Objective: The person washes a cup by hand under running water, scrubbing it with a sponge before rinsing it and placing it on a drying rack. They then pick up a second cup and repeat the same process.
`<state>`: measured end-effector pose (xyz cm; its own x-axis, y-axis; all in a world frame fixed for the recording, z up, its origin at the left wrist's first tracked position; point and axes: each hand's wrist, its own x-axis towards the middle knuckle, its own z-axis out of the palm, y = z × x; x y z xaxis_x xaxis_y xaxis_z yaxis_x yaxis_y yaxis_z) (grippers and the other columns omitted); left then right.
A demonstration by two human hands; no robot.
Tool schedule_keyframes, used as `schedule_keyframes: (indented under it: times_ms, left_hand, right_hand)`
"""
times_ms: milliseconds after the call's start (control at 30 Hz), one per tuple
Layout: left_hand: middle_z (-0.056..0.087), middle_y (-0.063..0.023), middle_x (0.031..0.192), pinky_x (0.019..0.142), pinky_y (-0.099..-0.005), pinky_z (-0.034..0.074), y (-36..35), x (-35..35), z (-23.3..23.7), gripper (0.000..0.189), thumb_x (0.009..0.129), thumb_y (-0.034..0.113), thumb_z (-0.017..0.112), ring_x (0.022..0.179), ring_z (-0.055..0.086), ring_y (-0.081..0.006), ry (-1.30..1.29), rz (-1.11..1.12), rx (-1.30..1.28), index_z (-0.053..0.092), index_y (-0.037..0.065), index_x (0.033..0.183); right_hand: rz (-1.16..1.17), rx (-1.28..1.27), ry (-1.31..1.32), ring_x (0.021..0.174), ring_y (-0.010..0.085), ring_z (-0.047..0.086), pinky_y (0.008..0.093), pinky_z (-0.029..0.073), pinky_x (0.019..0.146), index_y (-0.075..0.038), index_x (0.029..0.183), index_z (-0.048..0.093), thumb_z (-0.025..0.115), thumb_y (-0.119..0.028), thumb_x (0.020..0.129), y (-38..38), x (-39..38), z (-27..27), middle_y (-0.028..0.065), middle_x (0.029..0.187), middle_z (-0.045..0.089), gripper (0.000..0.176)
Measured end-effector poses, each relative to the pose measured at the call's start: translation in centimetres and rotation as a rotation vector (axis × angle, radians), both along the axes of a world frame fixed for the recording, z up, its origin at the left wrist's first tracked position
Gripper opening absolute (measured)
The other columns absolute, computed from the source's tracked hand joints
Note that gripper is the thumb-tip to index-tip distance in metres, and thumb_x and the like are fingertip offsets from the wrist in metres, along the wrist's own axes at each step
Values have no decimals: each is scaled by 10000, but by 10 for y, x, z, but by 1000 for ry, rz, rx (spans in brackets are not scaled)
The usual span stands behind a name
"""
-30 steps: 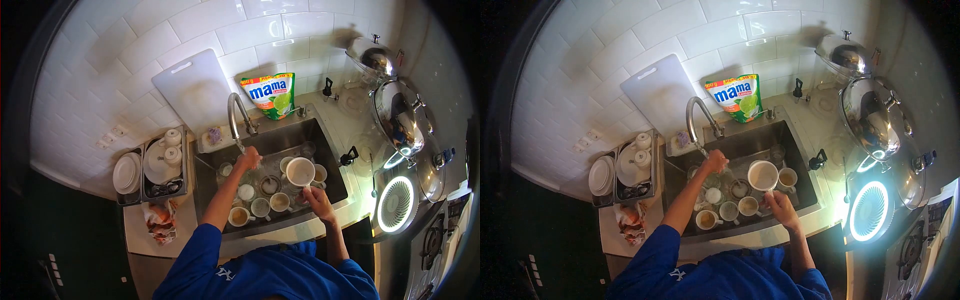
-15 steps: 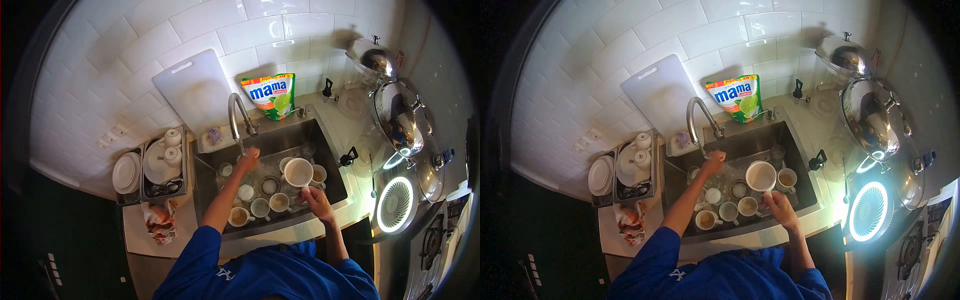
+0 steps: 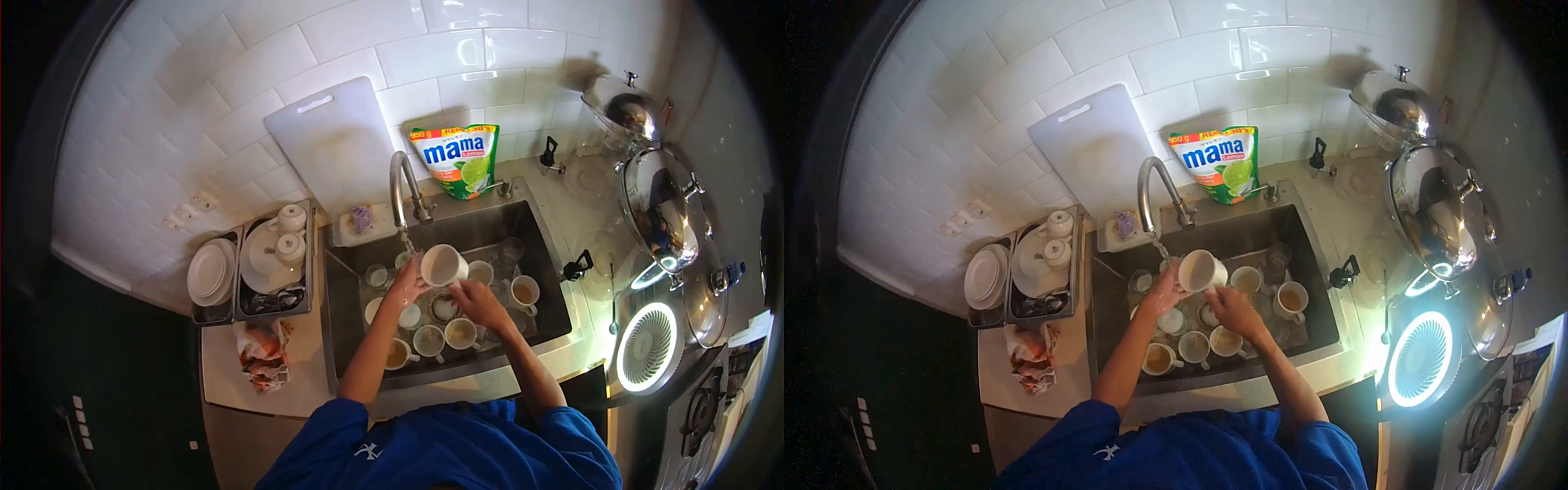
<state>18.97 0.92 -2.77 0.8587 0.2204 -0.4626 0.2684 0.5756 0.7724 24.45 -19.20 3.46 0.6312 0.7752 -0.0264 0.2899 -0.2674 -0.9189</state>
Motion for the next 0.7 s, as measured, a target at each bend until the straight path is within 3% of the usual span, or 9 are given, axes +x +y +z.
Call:
schedule_keyframes:
  times_ms: [67,100,200,333,400,500,600,700]
  left_hand:
    - [432,-80,1234,954,-450,334,-1,-5,1,536,854,534,363,1117,440,-257,-61,54,-218,408,136,1210]
    - [460,-75,1205,942,-460,340,-7,-9,24,551,850,556,325,1106,449,-263,-47,77,-272,420,144,1203]
    - [474,-72,1187,910,-463,352,-8,-14,31,573,823,575,373,1107,441,-268,-193,149,-382,422,144,1197]
    - [520,-70,1103,836,-437,401,-3,-18,24,570,795,562,427,993,506,-265,-216,300,-357,448,134,1171]
    - [533,-77,1069,814,-433,414,-1,-20,18,581,783,564,439,948,524,-268,-171,376,-316,454,125,1163]
    - [521,-128,1081,751,-435,430,8,-26,12,673,753,623,421,953,521,-310,-309,236,-446,447,102,1179]
    - [510,-167,1090,777,-448,445,1,-27,17,718,756,638,394,1002,501,-348,-269,308,-533,423,78,1204]
    - [533,-181,1038,620,-404,477,-13,-24,29,718,746,641,408,839,556,-298,-304,377,-551,443,58,1163]
  right_hand:
    - [59,-72,-129,612,151,592,319,440,577,23,818,577,461,-268,878,19,4,2,107,646,609,319]
    - [42,-60,-109,628,154,600,313,448,590,19,845,584,463,-276,876,27,3,-4,108,658,617,320]
    - [113,-54,21,626,142,599,295,460,604,23,858,584,468,-276,875,49,5,-12,104,663,623,320]
    - [176,35,143,653,136,604,268,471,610,36,866,576,457,-288,888,65,3,-18,89,682,616,346]
    - [212,80,221,668,138,606,255,476,611,41,860,575,451,-301,894,69,2,-18,82,712,612,365]
    - [229,114,487,695,149,606,250,481,608,28,886,566,439,-327,899,75,4,-29,80,774,604,378]
    - [209,107,734,699,150,600,256,486,621,7,916,552,440,-340,897,74,3,-22,81,807,602,365]
    - [232,129,797,709,148,599,261,486,638,-9,937,540,437,-341,897,75,1,-28,73,802,599,350]
